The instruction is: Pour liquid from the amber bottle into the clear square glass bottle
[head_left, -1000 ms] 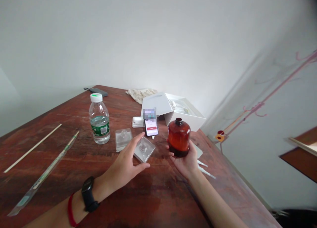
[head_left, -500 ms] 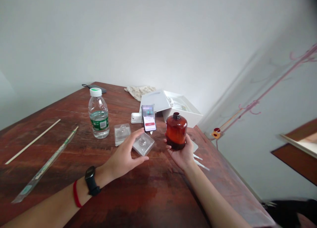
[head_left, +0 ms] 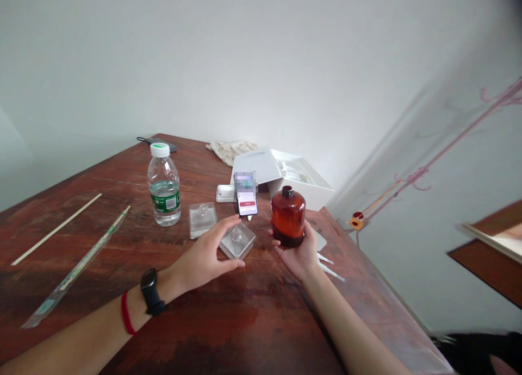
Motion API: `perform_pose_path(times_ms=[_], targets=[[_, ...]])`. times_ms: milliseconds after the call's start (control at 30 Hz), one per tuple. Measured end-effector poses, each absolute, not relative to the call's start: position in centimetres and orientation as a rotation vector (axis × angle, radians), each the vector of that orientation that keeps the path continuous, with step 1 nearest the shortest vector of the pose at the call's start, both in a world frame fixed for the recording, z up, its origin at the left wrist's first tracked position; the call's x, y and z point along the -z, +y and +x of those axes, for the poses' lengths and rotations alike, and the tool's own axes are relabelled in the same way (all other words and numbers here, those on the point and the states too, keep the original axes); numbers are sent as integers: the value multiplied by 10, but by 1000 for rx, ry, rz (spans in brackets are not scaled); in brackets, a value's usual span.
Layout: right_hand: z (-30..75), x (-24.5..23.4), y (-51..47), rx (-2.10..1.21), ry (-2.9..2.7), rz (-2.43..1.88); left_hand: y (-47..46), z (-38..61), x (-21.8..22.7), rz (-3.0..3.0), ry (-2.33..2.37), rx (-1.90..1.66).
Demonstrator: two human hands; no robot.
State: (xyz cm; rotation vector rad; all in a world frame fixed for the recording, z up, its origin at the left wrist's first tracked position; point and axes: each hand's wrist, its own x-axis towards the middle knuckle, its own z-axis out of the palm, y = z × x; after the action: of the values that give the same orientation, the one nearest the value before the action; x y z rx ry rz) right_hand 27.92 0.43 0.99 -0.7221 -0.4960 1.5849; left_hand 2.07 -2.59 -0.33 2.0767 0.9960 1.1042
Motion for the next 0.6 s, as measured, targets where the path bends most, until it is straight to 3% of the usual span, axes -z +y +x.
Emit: perform_pose_path(times_ms=[600], targets=[[280,-7,5,-1601,-495,-719,-26,22,3,2163,1021,-1094]])
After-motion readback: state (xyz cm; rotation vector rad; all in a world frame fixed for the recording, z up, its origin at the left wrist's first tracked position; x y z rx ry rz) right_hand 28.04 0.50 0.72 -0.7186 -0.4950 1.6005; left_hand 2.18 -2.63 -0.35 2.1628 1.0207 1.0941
